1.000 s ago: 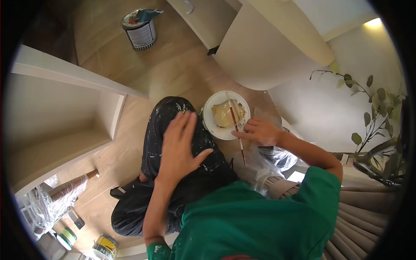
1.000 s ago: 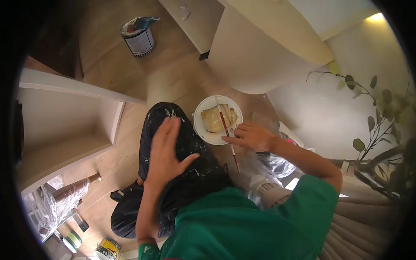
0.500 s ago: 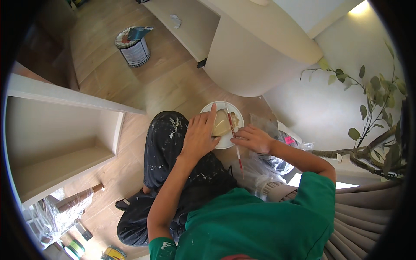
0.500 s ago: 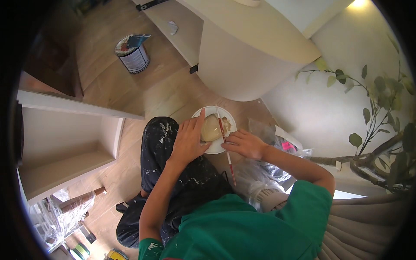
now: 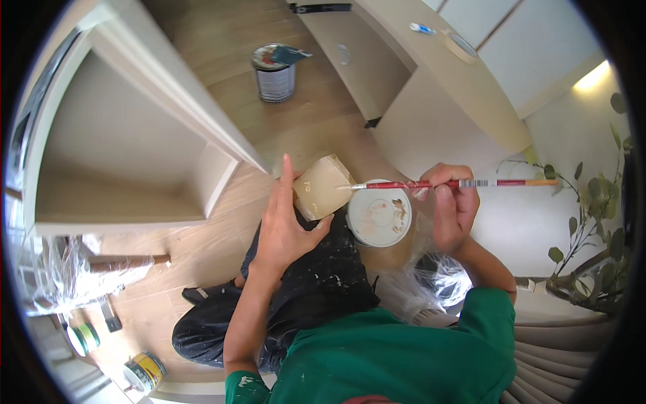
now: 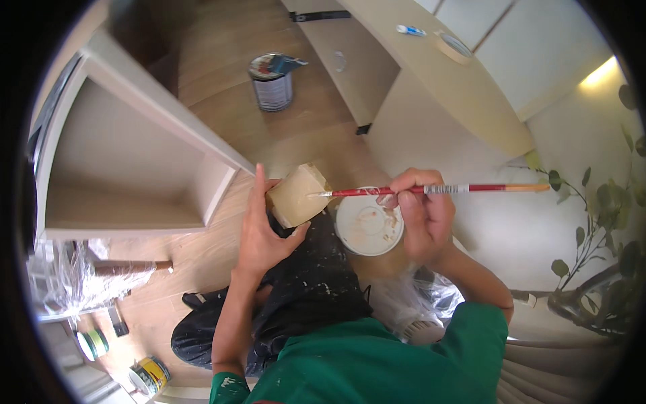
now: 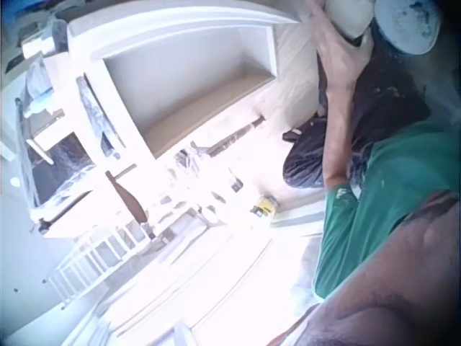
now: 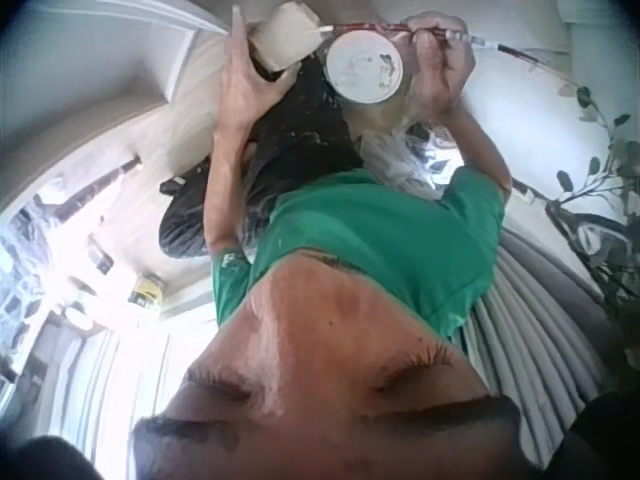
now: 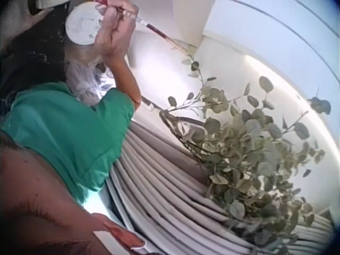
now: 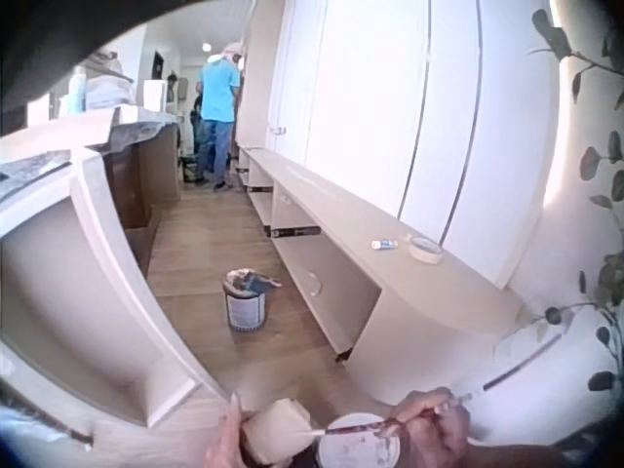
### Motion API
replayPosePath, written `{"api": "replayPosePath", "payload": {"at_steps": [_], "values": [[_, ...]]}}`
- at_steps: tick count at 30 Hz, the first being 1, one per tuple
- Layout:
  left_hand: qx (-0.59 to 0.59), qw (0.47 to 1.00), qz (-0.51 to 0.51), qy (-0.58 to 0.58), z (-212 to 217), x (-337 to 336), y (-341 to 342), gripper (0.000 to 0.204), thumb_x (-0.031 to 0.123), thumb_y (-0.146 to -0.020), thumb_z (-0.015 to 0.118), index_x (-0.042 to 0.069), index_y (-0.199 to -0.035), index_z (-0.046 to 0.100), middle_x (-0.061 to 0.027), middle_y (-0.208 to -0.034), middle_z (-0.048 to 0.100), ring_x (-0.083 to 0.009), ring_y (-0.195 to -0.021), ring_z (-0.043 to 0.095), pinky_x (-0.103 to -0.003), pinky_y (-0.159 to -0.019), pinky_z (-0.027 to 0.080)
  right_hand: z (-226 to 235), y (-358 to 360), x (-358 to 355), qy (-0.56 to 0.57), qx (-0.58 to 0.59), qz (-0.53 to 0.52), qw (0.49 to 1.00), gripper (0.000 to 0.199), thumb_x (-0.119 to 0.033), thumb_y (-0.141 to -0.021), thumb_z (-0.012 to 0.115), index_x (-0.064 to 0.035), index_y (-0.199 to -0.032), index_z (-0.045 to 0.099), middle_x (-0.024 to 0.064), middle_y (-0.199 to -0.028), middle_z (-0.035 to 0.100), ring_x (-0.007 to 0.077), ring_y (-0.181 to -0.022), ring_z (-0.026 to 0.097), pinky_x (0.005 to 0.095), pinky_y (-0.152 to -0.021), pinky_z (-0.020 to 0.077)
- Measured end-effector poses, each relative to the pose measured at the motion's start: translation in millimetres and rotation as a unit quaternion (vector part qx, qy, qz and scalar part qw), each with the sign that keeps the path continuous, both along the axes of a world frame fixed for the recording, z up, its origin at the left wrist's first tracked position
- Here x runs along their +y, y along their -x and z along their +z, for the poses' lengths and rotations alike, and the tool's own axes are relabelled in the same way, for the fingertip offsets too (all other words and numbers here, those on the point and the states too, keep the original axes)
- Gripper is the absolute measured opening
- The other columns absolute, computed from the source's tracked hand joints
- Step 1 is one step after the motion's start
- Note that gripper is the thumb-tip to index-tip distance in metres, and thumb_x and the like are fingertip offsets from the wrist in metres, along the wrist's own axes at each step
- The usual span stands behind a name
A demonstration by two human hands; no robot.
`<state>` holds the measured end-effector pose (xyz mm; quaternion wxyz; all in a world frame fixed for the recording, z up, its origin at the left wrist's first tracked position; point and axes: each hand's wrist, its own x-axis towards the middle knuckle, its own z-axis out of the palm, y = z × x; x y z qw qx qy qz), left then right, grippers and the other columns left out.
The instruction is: The person paints a wooden furniture component using a thin brush and a small container of white paint, applying it to the edges and inner surfaces while sitting on the floor.
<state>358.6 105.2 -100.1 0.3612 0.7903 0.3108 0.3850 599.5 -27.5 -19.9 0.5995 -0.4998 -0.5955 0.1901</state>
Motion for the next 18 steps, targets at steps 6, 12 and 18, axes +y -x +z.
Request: {"api": "replayPosePath", "payload": {"at_steps": [6, 12, 18], "values": [[0.030, 0.996, 0.072, -0.046, 39.0, -7.0, 73.4, 0.121, 0.005, -0.067, 0.088, 0.004, -0.165, 0.016, -0.0192, -0.130, 0.061, -0.0369, -0.116, 0.062, -0.044, -0.097, 0.053, 12.9, 48.4, 59.9, -0.015, 0.037, 0.118, 0.992, 0.015, -0.006, -0.107, 0.049, 0.0023, -0.119, 0.053, 0.0092, -0.101, 0.062, 0.0102, -0.089, 0.060, 0.0272, -0.081, 0.0499], [0.019, 0.992, 0.117, -0.046, 50.0, -24.6, 122.9, 0.118, 0.006, -0.067, 0.086, 0.004, -0.164, 0.020, -0.0198, -0.126, 0.062, -0.0374, -0.109, 0.064, -0.044, -0.091, 0.055, 19.8, 94.7, 86.0, 0.000, 0.016, 0.195, 0.981, 0.014, -0.004, -0.107, 0.050, 0.0028, -0.118, 0.055, 0.0071, -0.104, 0.059, 0.0089, -0.089, 0.059, 0.0253, -0.081, 0.0502], [0.037, 0.985, 0.164, -0.033, 52.5, -34.9, 152.3, 0.117, 0.008, -0.067, 0.087, 0.002, -0.164, 0.021, -0.0204, -0.128, 0.062, -0.0388, -0.113, 0.064, -0.045, -0.096, 0.053, 30.3, 117.4, 101.7, -0.026, 0.011, 0.221, 0.975, 0.013, -0.006, -0.107, 0.050, 0.0017, -0.115, 0.055, 0.0075, -0.102, 0.060, 0.0084, -0.086, 0.059, 0.0252, -0.079, 0.0507]]}}
